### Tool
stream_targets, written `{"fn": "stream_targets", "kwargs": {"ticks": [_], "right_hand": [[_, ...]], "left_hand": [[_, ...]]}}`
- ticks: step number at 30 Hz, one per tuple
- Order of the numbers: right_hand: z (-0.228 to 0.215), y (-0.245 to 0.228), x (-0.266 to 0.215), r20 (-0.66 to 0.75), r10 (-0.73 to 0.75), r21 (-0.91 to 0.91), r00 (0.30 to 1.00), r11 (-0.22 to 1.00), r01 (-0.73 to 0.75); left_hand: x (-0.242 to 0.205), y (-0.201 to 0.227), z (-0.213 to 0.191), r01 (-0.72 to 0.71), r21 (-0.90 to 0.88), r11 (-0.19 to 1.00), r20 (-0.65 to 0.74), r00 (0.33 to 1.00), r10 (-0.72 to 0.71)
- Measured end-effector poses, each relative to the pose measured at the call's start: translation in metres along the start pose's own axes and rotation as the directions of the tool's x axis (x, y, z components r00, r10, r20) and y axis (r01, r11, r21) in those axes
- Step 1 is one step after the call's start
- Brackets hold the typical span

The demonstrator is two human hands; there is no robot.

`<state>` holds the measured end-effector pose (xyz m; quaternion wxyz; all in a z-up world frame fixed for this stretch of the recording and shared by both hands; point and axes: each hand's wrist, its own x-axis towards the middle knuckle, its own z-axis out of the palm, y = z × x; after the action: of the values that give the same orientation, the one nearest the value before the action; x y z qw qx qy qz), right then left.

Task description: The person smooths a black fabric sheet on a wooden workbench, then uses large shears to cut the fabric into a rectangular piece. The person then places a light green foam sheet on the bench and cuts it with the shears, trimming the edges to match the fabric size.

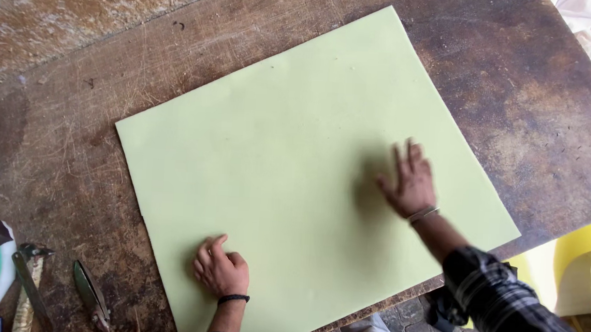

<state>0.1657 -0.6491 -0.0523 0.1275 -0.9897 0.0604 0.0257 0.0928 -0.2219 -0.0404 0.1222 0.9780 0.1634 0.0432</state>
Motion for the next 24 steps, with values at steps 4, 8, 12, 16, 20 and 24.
{"fn": "stream_targets", "kwargs": {"ticks": [4, 8, 12, 16, 20, 24], "right_hand": [[0.047, -0.126, -0.048, 0.167, -0.733, 0.046, 0.659, 0.674, 0.738], [0.016, -0.092, 0.037, 0.578, -0.689, 0.132, 0.437, 0.607, 0.783], [-0.031, -0.008, 0.167, 0.193, 0.016, -0.146, 0.981, 0.989, 0.013], [0.006, -0.074, 0.154, 0.142, -0.337, -0.053, 0.931, 0.936, 0.347], [0.03, -0.114, 0.15, 0.523, -0.778, 0.167, 0.348, 0.493, 0.854], [-0.04, -0.034, 0.324, 0.245, 0.013, -0.197, 0.97, 0.98, 0.036]], "left_hand": [[0.076, 0.1, 0.036, -0.257, -0.191, 0.947, -0.14, 0.962, 0.233], [0.107, 0.133, 0.065, -0.208, -0.063, 0.976, -0.209, 0.959, 0.191], [0.106, 0.132, 0.07, -0.153, -0.074, 0.985, -0.141, 0.98, 0.142], [0.107, 0.135, 0.06, -0.123, -0.039, 0.992, -0.105, 0.987, 0.118], [0.113, 0.139, 0.056, -0.115, -0.041, 0.993, -0.075, 0.991, 0.111], [0.112, 0.139, 0.058, -0.1, -0.021, 0.995, -0.064, 0.993, 0.098]]}}
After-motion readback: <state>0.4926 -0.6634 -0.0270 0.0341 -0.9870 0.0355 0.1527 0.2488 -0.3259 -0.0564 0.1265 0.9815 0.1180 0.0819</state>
